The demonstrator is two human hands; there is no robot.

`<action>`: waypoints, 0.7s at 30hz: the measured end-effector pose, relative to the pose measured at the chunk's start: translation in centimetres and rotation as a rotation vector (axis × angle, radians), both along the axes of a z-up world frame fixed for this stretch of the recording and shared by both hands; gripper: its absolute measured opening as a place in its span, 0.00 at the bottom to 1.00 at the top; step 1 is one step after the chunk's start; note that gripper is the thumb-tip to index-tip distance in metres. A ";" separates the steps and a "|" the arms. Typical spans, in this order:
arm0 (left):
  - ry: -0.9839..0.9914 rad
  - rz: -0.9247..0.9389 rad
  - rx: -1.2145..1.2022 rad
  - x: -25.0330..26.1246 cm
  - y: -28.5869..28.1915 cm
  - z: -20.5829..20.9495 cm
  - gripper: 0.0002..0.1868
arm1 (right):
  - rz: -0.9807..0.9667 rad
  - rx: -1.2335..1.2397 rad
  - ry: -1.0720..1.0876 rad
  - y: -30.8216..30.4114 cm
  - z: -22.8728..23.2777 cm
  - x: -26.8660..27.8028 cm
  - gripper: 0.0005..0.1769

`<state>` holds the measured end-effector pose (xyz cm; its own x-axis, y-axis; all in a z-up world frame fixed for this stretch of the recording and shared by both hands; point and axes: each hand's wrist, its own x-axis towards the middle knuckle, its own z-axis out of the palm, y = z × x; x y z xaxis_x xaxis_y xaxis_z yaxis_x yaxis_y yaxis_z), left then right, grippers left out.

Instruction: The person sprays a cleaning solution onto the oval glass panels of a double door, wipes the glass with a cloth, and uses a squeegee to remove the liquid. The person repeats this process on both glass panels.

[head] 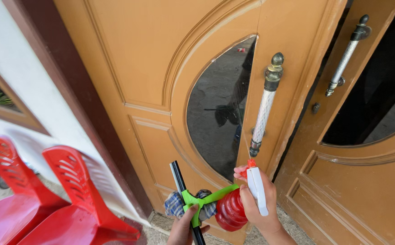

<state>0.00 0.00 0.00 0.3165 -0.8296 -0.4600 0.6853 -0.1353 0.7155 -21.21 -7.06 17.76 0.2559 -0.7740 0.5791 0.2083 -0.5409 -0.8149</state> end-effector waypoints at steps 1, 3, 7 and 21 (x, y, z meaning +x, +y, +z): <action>-0.023 -0.008 -0.010 1.0 -0.6 1.1 0.34 | -0.048 -0.030 0.029 -0.3 0.1 0.4 0.22; -0.071 -0.030 -0.032 2.9 -1.4 2.9 0.31 | -0.151 -0.087 0.085 -0.5 0.2 1.3 0.21; -0.174 -0.104 -0.028 7.1 -2.2 3.8 0.29 | -0.245 -0.179 0.108 0.4 0.3 3.7 0.25; -0.420 -0.408 -0.063 18.8 -1.3 0.7 0.25 | -0.536 -0.042 0.012 6.3 -1.8 11.6 0.18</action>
<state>18.84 -1.26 0.67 0.1106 -0.9442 -0.3104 0.2430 -0.2771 0.9296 -9.65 -0.79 15.93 -0.1623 -0.7738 0.6122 -0.1153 -0.6013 -0.7907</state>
